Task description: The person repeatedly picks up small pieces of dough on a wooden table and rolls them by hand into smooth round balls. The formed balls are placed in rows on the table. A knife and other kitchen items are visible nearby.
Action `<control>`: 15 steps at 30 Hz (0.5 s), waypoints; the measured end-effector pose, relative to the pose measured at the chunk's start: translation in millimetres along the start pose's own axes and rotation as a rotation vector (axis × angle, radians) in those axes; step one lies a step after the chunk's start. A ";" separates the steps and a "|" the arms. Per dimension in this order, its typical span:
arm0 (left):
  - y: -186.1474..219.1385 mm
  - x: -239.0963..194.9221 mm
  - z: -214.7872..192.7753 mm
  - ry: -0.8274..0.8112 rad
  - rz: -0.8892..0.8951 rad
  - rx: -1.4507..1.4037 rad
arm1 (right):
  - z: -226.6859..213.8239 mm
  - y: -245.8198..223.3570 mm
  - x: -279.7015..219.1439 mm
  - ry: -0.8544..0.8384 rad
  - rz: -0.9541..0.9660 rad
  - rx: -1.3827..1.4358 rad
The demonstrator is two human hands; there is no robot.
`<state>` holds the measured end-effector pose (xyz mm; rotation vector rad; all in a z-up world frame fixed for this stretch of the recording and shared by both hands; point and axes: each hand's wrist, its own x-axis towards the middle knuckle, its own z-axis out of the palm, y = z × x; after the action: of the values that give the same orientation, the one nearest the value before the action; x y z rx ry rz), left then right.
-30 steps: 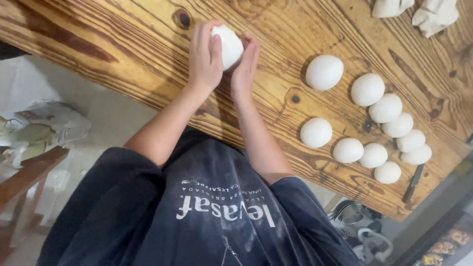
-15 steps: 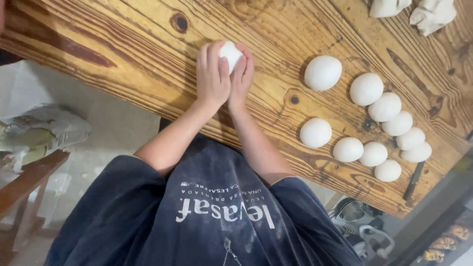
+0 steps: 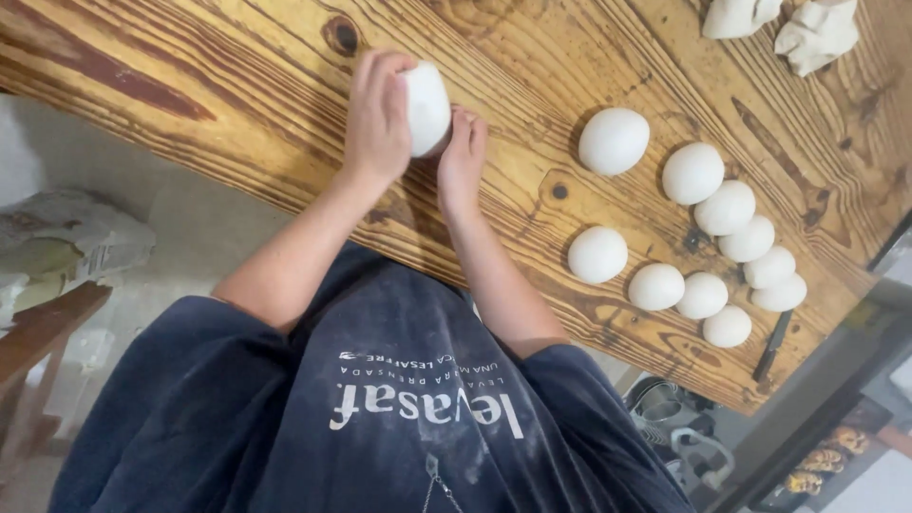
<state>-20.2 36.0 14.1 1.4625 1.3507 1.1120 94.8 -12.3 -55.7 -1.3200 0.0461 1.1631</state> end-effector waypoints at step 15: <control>-7.5 -0.7 9.2 -0.150 0.463 0.259 | 36.6 -31.7 -24.1 -0.420 -0.848 -0.621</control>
<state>-13.2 35.8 4.5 2.0795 1.1085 1.1062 84.0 6.3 -6.1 -1.3628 -1.1507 0.6904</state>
